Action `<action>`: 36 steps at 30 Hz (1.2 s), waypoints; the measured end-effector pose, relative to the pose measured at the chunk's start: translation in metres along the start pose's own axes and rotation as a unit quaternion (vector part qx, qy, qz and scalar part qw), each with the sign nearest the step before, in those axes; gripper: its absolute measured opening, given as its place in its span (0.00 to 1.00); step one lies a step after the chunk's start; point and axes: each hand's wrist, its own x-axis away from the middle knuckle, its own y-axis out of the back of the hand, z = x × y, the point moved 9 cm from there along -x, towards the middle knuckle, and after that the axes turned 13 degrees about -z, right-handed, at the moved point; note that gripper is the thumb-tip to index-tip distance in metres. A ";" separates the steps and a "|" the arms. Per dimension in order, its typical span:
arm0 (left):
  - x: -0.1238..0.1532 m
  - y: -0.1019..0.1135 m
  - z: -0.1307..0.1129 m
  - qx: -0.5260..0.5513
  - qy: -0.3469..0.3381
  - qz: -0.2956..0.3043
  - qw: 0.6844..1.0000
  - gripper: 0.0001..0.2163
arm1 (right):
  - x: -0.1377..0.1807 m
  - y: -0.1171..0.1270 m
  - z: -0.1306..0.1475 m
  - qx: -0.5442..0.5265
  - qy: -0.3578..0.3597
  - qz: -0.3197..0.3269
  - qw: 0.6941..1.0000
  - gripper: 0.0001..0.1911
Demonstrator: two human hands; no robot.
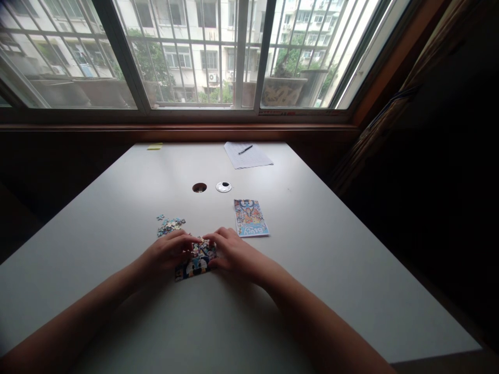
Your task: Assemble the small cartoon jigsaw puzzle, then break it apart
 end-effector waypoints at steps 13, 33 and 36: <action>-0.004 0.017 0.003 0.026 0.044 -0.069 0.996 0.08 | 0.001 -0.002 -0.005 0.022 -0.018 -0.008 1.000 0.39; 0.005 0.001 0.005 -0.149 0.020 0.078 0.986 0.18 | 0.000 0.004 -0.012 0.058 -0.062 -0.037 0.996 0.35; 0.006 -0.001 0.007 -0.130 0.036 0.072 0.988 0.19 | -0.001 0.003 -0.011 0.054 -0.065 -0.028 0.996 0.33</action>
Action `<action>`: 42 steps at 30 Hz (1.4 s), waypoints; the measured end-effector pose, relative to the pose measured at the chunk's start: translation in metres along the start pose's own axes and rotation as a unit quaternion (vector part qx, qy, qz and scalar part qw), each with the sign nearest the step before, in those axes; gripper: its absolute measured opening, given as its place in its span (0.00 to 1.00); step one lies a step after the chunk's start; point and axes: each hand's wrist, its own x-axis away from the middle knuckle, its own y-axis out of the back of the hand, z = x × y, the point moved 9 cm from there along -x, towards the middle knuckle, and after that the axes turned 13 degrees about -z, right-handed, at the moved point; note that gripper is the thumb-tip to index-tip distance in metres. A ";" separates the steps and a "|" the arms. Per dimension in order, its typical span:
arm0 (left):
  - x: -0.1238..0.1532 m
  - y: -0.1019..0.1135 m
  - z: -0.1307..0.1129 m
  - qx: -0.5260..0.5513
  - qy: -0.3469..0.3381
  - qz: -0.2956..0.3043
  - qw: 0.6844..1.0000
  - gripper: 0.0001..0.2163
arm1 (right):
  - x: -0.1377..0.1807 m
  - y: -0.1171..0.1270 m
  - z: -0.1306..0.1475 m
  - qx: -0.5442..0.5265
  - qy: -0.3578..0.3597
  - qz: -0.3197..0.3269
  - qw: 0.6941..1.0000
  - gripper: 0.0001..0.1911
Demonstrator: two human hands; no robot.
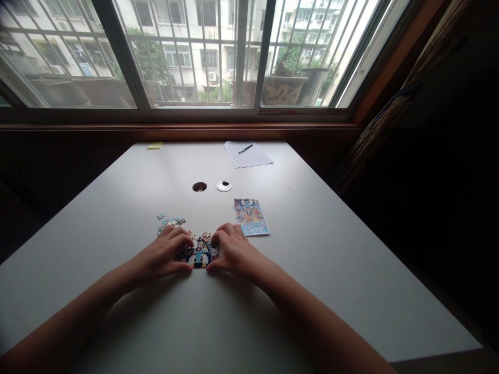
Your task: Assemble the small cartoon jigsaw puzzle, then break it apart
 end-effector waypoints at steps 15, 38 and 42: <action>-0.002 -0.007 -0.008 0.067 -0.062 0.004 0.996 0.10 | 0.001 -0.002 0.001 -0.007 0.025 0.003 1.000 0.37; -0.008 0.015 0.001 0.039 -0.013 -0.071 0.997 0.10 | 0.000 0.009 0.018 -0.006 0.117 -0.058 0.991 0.27; -0.007 0.009 -0.012 0.062 -0.052 -0.059 0.995 0.08 | -0.001 0.014 0.025 -0.022 0.137 -0.107 0.985 0.15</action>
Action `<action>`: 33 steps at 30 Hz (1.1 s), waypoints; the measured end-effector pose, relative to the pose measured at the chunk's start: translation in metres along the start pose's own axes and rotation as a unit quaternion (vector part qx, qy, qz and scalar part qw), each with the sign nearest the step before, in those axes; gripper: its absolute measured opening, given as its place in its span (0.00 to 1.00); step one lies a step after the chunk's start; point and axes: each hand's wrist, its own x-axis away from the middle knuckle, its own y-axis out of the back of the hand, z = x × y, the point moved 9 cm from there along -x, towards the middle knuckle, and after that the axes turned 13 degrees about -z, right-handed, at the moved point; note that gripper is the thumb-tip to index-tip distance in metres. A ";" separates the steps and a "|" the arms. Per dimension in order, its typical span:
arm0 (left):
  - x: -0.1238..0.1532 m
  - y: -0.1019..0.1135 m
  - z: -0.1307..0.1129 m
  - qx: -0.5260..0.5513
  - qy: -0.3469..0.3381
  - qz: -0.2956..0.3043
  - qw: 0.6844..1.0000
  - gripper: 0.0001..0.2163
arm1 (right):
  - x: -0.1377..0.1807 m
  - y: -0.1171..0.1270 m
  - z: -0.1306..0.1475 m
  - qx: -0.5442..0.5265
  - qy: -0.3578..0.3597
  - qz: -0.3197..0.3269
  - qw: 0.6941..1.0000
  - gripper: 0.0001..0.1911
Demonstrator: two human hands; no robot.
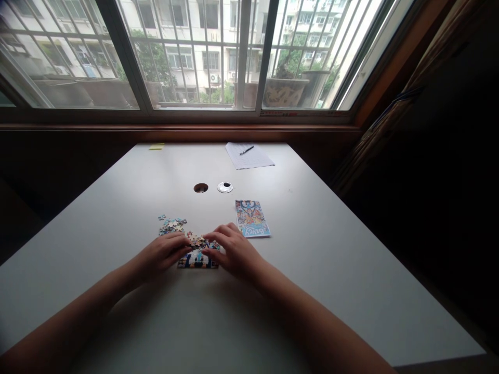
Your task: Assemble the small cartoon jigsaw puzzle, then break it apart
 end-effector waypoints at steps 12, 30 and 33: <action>-0.004 0.006 -0.008 -0.005 0.001 -0.020 1.000 0.09 | -0.003 -0.003 -0.011 -0.035 -0.053 -0.042 0.997 0.08; 0.004 0.010 0.000 -0.127 0.003 0.013 0.992 0.11 | 0.011 -0.005 -0.003 0.084 -0.028 0.074 0.993 0.36; 0.005 0.004 -0.007 -0.121 -0.005 0.056 0.991 0.13 | 0.012 -0.008 -0.011 0.075 -0.064 0.088 0.991 0.36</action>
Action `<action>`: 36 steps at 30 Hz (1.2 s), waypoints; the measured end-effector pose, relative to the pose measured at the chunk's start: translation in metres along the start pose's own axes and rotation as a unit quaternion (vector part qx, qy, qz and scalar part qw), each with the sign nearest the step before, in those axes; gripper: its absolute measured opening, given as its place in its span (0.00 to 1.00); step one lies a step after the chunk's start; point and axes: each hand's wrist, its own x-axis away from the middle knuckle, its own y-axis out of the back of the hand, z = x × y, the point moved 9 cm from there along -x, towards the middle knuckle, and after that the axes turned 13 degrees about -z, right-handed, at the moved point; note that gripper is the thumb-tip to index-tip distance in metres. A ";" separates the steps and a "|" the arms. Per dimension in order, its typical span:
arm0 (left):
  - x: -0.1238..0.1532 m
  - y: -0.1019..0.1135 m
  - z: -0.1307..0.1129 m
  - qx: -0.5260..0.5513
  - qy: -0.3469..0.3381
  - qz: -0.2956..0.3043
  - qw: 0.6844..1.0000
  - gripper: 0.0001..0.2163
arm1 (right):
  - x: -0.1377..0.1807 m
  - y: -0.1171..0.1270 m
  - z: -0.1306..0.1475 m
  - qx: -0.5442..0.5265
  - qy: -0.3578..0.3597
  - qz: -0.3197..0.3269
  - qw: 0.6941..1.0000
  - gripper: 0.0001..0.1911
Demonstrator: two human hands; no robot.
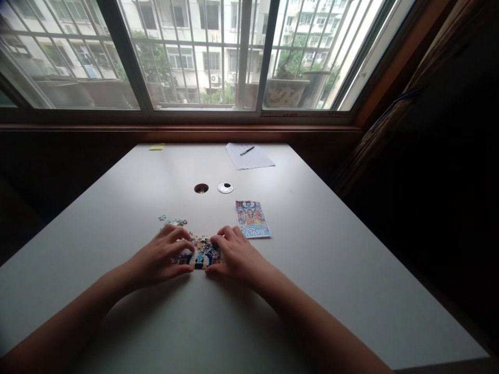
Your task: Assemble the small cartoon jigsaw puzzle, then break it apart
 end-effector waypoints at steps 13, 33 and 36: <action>0.002 -0.010 0.008 0.041 0.012 0.038 0.998 0.06 | -0.001 -0.006 -0.015 -0.074 -0.102 0.031 0.992 0.37; 0.006 -0.012 0.013 0.032 0.033 0.025 0.999 0.14 | -0.002 -0.007 -0.025 -0.059 -0.129 0.009 0.990 0.34; 0.006 -0.013 0.013 0.025 0.028 0.031 0.999 0.12 | -0.001 -0.008 -0.024 -0.078 -0.129 0.009 0.988 0.34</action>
